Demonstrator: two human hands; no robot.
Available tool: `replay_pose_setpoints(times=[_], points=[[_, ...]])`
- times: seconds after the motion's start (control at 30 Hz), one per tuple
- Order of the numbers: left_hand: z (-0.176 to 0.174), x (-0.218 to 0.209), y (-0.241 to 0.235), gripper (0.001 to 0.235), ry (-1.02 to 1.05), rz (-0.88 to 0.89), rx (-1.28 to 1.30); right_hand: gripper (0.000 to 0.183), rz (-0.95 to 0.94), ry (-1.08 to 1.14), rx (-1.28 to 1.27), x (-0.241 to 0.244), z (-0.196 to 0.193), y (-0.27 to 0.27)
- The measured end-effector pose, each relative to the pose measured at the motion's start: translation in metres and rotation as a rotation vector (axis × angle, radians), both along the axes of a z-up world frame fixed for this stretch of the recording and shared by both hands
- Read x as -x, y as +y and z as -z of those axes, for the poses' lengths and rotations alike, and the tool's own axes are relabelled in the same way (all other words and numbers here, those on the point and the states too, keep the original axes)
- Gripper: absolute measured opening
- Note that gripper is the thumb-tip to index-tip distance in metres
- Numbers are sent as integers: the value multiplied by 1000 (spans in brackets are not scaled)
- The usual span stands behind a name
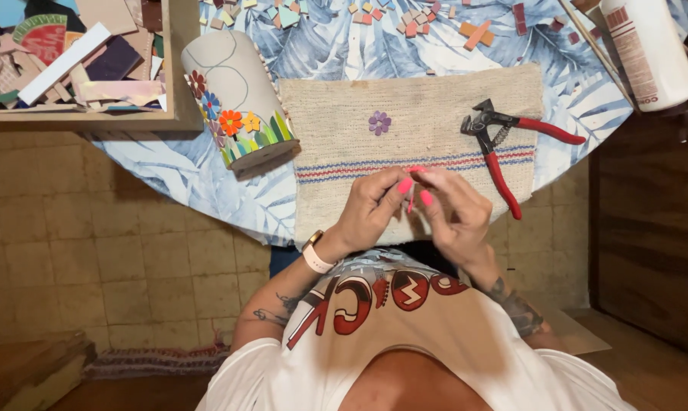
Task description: Trimming small mosaic tiles using tile nippers and selecting them from a storage box
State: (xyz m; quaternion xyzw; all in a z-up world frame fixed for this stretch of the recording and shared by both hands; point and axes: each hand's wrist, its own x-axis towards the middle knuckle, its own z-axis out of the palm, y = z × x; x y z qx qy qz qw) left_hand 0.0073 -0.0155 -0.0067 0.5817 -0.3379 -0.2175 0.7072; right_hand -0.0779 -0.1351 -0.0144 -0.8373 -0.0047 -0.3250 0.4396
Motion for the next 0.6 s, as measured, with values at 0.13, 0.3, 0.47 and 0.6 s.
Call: replay_pose_setpoints(times=[0.13, 0.3, 0.47, 0.6], points=[[-14, -2, 4, 25, 39, 74, 31, 11, -44, 12, -48, -7, -34, 5], [-7, 2, 4, 27, 70, 120, 43, 8, -6, -17, -61, -1, -35, 7], [-4, 4, 3, 29, 48, 140, 31, 10, 13, -29, -63, 4, -34, 5], [-12, 2, 4, 30, 14, 181, 28, 10, -6, -23, -122, 4, -32, 4]])
